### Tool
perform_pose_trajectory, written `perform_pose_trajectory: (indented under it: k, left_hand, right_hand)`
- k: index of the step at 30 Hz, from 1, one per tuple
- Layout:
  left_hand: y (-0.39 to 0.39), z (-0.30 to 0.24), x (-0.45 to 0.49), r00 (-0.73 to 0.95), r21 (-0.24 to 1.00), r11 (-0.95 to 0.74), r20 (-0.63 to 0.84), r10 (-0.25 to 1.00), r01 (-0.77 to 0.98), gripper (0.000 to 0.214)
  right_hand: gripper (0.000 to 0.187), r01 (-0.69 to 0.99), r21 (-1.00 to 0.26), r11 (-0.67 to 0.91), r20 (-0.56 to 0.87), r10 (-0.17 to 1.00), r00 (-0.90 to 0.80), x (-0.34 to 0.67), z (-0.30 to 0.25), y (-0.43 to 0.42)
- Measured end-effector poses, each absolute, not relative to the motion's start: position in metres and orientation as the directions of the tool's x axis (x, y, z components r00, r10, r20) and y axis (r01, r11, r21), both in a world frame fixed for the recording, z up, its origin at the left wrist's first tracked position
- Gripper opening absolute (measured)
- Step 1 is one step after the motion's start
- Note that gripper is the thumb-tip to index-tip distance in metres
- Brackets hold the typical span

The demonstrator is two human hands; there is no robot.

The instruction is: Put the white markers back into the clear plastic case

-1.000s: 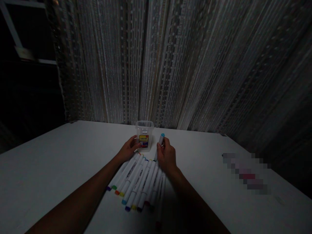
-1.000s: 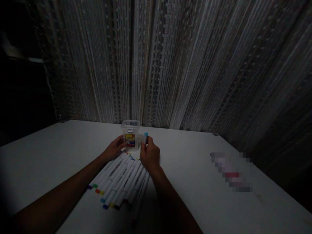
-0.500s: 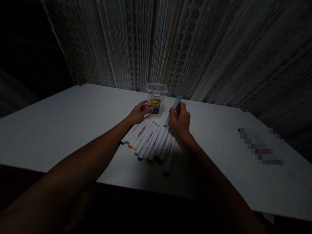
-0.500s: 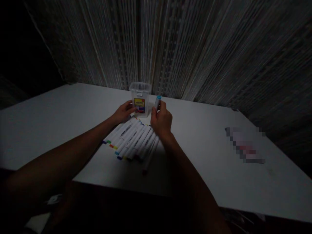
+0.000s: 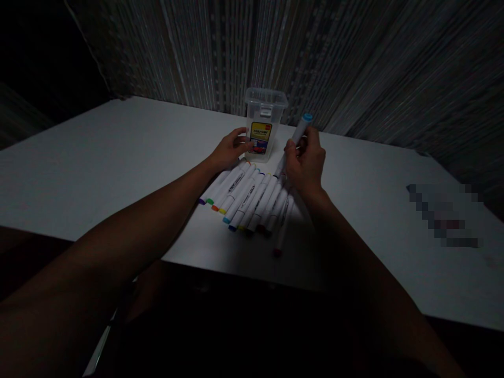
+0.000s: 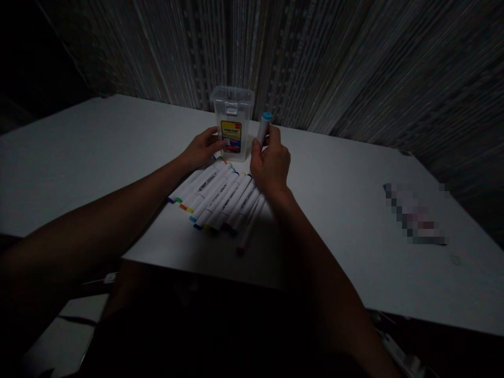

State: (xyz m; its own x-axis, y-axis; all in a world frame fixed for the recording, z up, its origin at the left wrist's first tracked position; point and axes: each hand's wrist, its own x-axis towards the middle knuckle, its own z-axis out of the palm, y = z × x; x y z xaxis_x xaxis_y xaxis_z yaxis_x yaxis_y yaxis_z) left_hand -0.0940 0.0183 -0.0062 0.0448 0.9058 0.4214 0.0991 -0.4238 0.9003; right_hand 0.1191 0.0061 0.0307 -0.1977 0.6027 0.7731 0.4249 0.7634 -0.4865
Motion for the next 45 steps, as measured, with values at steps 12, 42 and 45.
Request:
perform_pose_trajectory:
  k: [12,42,45]
  left_hand:
    - [0.014,-0.002,-0.089,0.029,0.899,-0.424,0.423,0.905,0.106,0.06]
    - [0.006,0.005,-0.076,-0.035,0.938,-0.335,0.34,0.94,0.088,0.059]
    - [0.009,0.002,-0.079,-0.033,0.933,-0.35,0.354,0.935,0.09,0.059]
  right_hand:
    - [0.023,0.469,-0.51,0.721,0.751,0.639,-0.165,0.12,0.035,0.002]
    - [0.024,0.539,-0.534,0.652,0.708,0.693,-0.137,0.123,0.047,-0.01]
    - [0.026,0.529,-0.535,0.659,0.707,0.692,-0.146,0.121,0.044,-0.007]
